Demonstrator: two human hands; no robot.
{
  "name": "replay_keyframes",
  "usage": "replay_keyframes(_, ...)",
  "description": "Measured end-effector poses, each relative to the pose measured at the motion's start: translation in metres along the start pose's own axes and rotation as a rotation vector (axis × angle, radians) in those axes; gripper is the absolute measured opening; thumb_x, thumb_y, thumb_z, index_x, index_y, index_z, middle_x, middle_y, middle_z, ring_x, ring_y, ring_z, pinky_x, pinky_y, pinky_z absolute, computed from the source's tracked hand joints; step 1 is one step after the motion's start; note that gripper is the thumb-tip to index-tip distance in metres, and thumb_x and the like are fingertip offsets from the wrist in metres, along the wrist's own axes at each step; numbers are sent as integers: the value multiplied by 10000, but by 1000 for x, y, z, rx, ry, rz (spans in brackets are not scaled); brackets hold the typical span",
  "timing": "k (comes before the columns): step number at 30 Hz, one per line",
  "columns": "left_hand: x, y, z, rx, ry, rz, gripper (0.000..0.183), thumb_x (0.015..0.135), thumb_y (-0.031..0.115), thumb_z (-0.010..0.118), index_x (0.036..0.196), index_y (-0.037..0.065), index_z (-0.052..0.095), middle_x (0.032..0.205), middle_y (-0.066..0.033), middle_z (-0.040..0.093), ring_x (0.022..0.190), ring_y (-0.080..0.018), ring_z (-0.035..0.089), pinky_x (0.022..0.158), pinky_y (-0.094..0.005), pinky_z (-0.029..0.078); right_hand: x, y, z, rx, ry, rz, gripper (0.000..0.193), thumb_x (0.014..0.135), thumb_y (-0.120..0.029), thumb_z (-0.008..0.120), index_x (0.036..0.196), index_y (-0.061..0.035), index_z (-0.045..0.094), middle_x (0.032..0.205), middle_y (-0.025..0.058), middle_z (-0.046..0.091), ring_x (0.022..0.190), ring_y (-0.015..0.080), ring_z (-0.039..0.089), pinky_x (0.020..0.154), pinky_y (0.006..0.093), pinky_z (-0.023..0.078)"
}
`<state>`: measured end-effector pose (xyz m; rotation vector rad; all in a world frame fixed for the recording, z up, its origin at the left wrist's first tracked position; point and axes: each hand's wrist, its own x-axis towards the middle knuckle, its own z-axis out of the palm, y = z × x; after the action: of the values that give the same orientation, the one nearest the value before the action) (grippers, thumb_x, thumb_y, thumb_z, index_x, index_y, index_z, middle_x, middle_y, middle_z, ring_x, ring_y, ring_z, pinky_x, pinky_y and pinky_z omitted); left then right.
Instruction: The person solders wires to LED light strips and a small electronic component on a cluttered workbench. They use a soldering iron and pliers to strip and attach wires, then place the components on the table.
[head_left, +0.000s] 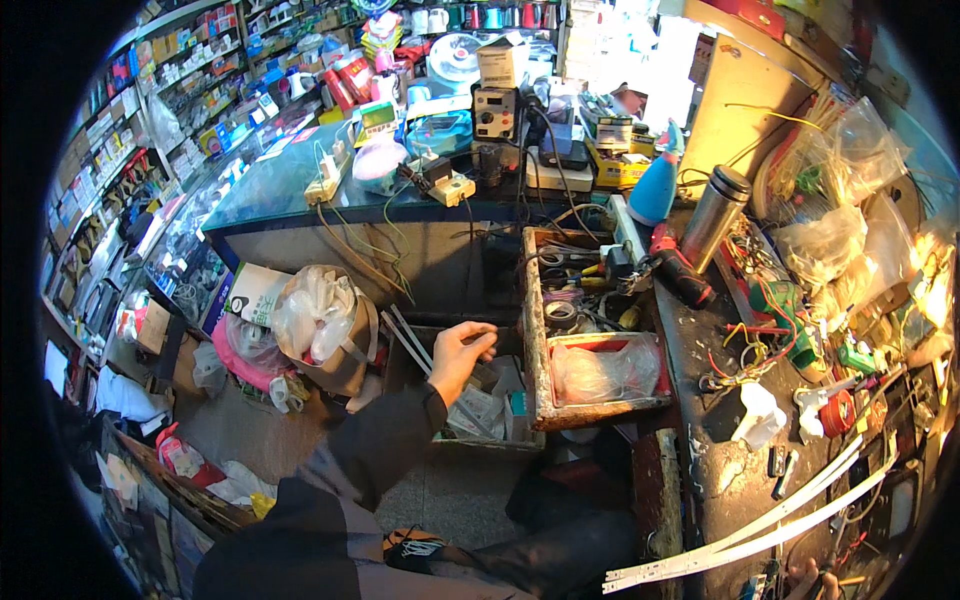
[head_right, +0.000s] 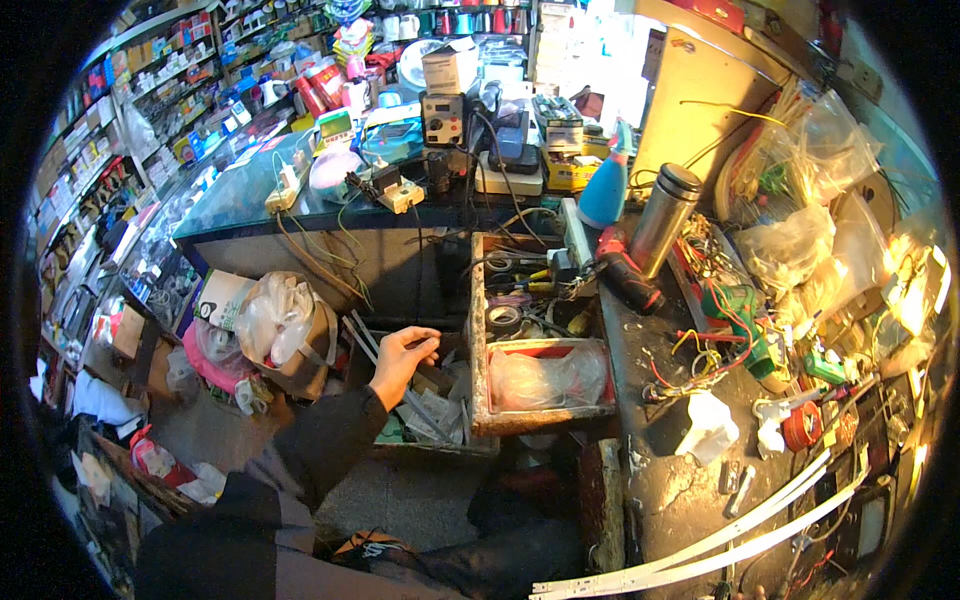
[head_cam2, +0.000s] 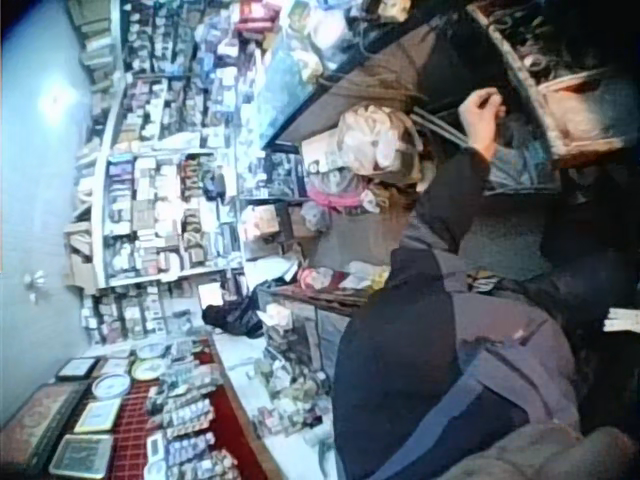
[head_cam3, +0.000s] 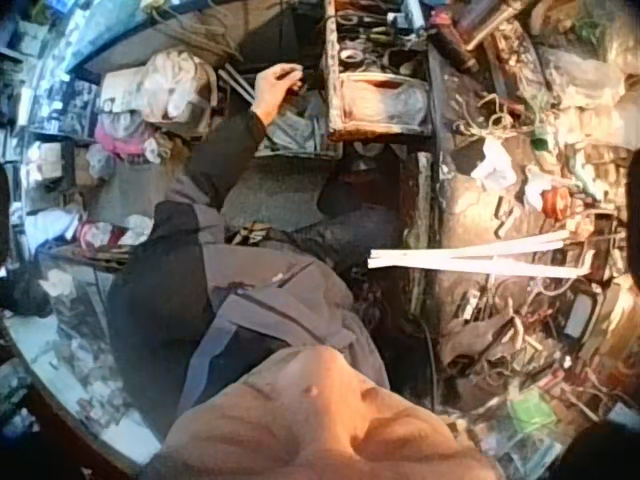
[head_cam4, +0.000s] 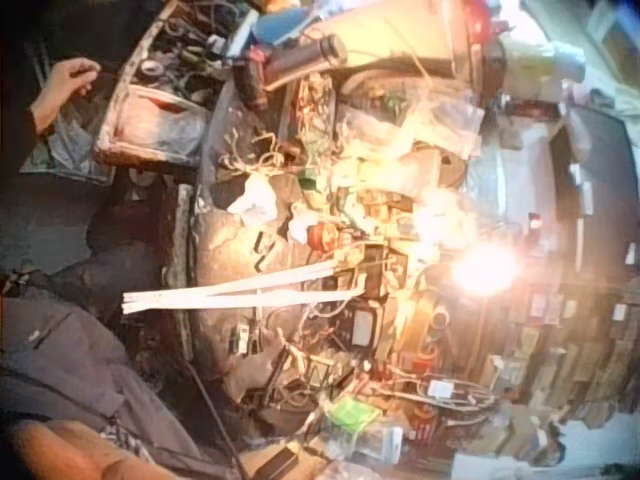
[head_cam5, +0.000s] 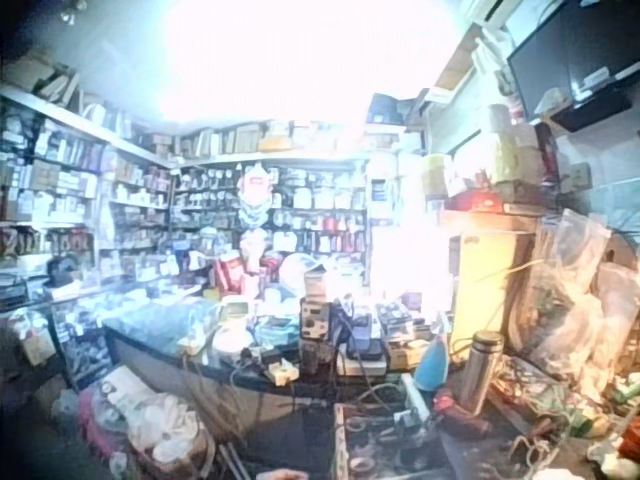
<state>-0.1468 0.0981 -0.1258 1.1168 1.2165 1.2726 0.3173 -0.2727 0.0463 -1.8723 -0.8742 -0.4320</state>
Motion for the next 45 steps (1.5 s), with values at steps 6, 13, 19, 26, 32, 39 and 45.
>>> replay_keyframes(6, 136, -138, -46, 457, 169, -91, 261, 974, 27, 775, 1228, -31, 785, 1085, -185, 813, 951, -280, 802, 842, -442, 660, 3, -11, 18, -50, 20, 9, 237, 1042, 48, 633, 1252, -30, 555, 965, 182, 748, 848, 220, 742, 765, 373, 611)
replay_keyframes(13, 279, -166, -2, 827, 397, 454, 628, 814, -4, 655, 1436, -52, 587, 1299, -373, 643, 1196, -573, 610, 994, -619, 526, 6, -15, 37, -108, 28, 24, 231, 1046, 38, 640, 1247, -31, 549, 967, 185, 750, 845, 223, 748, 762, 374, 610)
replay_keyframes(19, 331, -150, 14, 830, 396, 533, 489, 802, -41, 651, 1291, -53, 643, 1244, -359, 656, 1172, -566, 613, 986, -623, 529, 5, -13, 49, -144, 24, 38, 227, 1050, 30, 646, 1242, -33, 544, 969, 187, 752, 844, 226, 754, 759, 374, 609)
replay_keyframes(26, 373, -129, 6, 1031, 36, 359, 351, 894, 98, 661, 1221, -12, 725, 1225, -315, 703, 1165, -502, 658, 973, -569, 556, 3, -8, 54, -146, 24, 35, 224, 1054, 21, 653, 1237, -34, 538, 972, 191, 755, 841, 229, 760, 756, 374, 608)
replay_keyframes(32, 349, -165, -16, 1033, 121, 392, 708, 890, 290, 771, 1519, 25, 580, 1450, -301, 628, 1333, -502, 588, 1124, -551, 489, -4, -10, 36, -157, 49, 35, 222, 1058, 13, 659, 1233, -35, 533, 974, 193, 757, 839, 231, 765, 754, 374, 608)
replay_keyframes(39, 50, -86, -17, 502, 76, 246, 386, 1089, 81, 606, 1460, -18, 644, 1404, -171, 720, 1232, -251, 702, 1092, -356, 531, -25, 11, -18, -49, 90, -8, 221, 1062, 4, 666, 1228, -36, 527, 976, 196, 759, 837, 234, 772, 751, 375, 607)
replay_keyframes(45, -168, 109, 92, 152, -317, 206, 127, 1101, 153, 643, 1106, 31, 681, 875, -51, 641, 663, -108, 579, 618, -250, 489, -24, 10, -29, 283, -115, 0, 283, 1036, 49, 704, 1180, -37, 476, 1002, 232, 777, 892, 253, 810, 787, 383, 674)
